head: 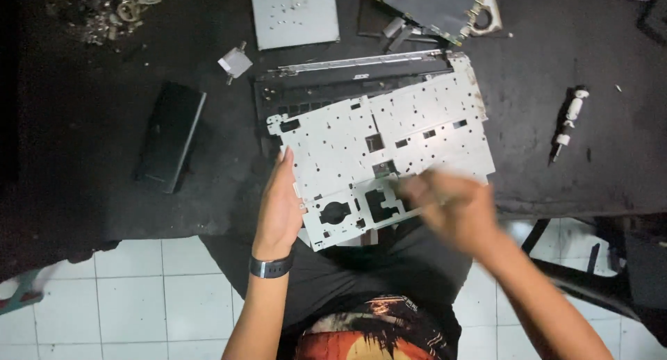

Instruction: Cleaning and disassembling laptop components using a brush and hands on a repair bench.

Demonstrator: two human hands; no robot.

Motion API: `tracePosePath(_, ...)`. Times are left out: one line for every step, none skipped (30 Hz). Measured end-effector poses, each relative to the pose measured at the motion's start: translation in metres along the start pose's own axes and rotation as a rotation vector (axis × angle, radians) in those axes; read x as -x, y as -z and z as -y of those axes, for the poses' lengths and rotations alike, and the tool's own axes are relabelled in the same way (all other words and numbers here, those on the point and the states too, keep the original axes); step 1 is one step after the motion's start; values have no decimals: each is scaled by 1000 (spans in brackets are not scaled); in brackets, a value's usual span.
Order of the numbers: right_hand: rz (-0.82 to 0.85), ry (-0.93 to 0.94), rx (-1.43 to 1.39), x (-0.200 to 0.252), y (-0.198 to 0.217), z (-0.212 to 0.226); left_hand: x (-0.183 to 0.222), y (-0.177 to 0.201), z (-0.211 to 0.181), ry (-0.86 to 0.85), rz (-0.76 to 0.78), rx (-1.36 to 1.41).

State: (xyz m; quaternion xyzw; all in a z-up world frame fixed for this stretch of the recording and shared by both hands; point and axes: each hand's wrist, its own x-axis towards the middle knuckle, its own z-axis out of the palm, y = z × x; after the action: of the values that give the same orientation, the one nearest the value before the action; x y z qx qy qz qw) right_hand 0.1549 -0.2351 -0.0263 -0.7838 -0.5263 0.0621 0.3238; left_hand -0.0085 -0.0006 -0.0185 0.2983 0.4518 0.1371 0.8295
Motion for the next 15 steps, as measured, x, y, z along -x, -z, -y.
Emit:
tracePosePath(-5, -9, 4, -1, 8, -15, -8, 11, 10, 6, 7, -6)
tracePosePath(-147, -120, 141, -5, 17, -31, -17, 20, 18, -24, 13, -18)
tracePosePath(-290, -230, 276, -9, 27, -47, -27, 28, 26, -53, 20, -30)
tracePosePath(-292, -237, 281, -7, 19, -32, -25, 26, 25, -47, 26, -33)
tracePosePath(-246, -123, 220, -5, 10, -19, -23, 24, 25, -65, 32, -4)
tracePosePath(-201, -13, 156, -2, 2, -4, -21, 22, 25, -81, 37, 22)
tracePosePath(-202, -24, 159, 2, 1, 16, -26, 32, 30, -72, 42, 16)
tracePosePath(-109, 4, 49, 5, 1, 35, -34, 40, 33, -96, 52, 9)
tracePosePath(-17, 32, -62, 8, 0, 54, -41, 48, 37, -120, 61, 2)
tracePosePath(-27, 18, -55, 18, -5, 34, -48, 59, 42, -111, 74, -7)
tracePosePath(-109, -91, -137, 29, -10, 13, -55, 70, 46, -108, 65, -33)
tracePosePath(-192, -196, -216, 40, -14, -7, -62, 81, 51, -105, 56, -56)
tracePosePath(-201, -207, -208, 40, 3, -21, -48, 63, 43, -97, 69, -63)
tracePosePath(-283, -252, 8, 41, 19, -34, -34, 45, 35, -124, 38, -65)
tracePosePath(-361, -297, 225, 43, 36, -47, -20, 27, 27, -152, 7, -68)
